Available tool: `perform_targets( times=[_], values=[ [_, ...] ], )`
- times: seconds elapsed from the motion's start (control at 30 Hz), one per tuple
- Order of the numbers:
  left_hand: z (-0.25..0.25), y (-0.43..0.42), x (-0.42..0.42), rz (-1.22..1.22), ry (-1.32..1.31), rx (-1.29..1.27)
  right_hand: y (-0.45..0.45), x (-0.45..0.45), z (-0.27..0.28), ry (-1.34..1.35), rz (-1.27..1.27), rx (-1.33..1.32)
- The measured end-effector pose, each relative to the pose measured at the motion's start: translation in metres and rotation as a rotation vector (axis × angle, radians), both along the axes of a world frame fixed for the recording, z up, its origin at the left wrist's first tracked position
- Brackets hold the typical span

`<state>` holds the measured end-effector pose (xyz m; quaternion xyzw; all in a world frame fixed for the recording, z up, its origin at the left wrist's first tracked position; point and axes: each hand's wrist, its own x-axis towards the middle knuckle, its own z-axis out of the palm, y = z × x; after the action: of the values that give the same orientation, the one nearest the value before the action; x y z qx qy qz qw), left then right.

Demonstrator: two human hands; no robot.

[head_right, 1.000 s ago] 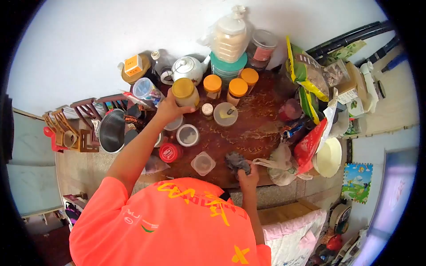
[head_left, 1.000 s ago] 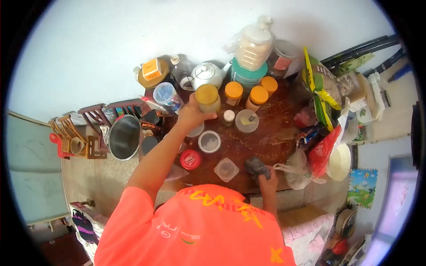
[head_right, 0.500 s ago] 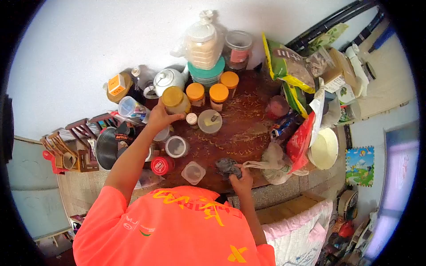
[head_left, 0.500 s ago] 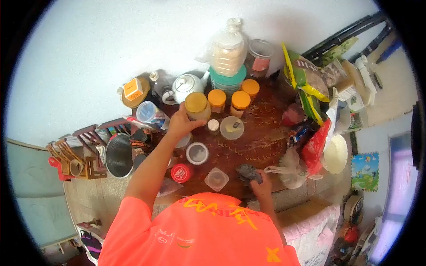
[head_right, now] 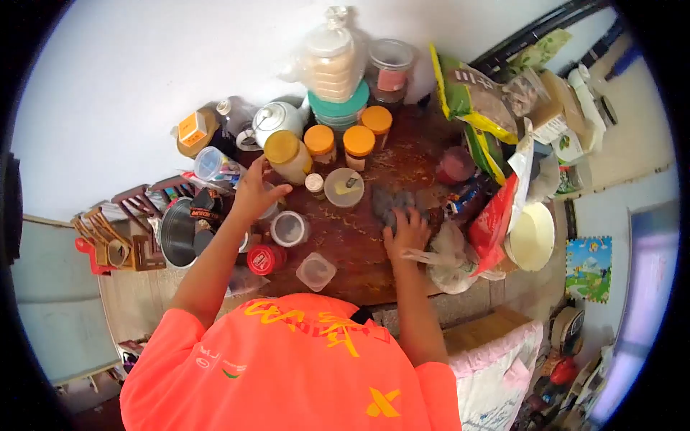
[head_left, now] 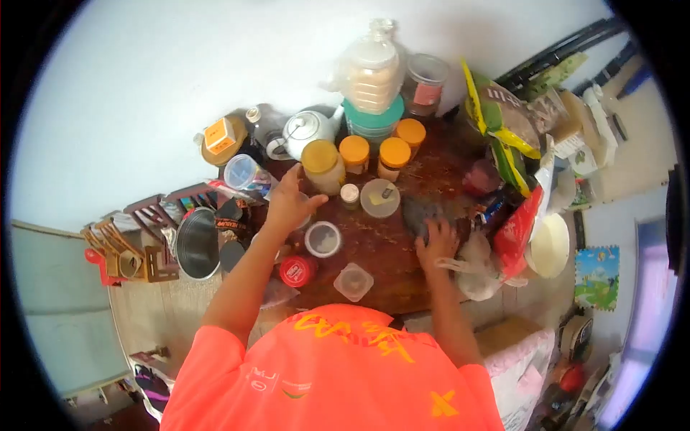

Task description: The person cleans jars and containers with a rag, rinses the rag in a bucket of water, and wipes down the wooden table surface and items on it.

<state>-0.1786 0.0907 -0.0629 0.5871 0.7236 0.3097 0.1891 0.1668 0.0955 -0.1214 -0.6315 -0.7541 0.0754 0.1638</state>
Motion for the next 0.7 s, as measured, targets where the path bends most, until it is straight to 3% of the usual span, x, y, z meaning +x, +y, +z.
perform_targets(
  times=[0.07, 0.13, 0.27, 0.33, 0.4, 0.5, 0.57, 0.7],
  values=[
    [0.014, -0.018, 0.005, 0.007, 0.121, 0.055, -0.037, 0.006, -0.006, 0.107, 0.029, -0.03],
    [0.023, -0.038, 0.008, -0.063, 0.272, 0.282, -0.081, 0.016, -0.005, 0.138, 0.056, -0.09],
    [0.031, -0.085, 0.002, -0.041, 0.135, 0.289, -0.135, 0.047, 0.0, 0.216, 0.124, -0.2],
    [0.045, -0.094, -0.007, 0.017, 0.049, 0.306, -0.141, 0.055, 0.004, 0.249, 0.026, -0.326],
    [0.065, -0.092, -0.018, 0.327, 0.033, 0.349, -0.138, 0.058, -0.004, 0.291, 0.024, -0.315],
    [0.087, -0.07, -0.047, 0.408, 0.163, 0.508, -0.135, 0.05, 0.007, 0.312, 0.005, -0.295],
    [0.107, -0.058, -0.058, 0.375, 0.049, 0.124, -0.134, 0.047, 0.012, 0.289, 0.006, -0.289],
    [0.089, -0.035, -0.08, 0.23, 0.275, 0.057, -0.136, 0.047, 0.007, 0.235, 0.075, -0.177]
  ],
)
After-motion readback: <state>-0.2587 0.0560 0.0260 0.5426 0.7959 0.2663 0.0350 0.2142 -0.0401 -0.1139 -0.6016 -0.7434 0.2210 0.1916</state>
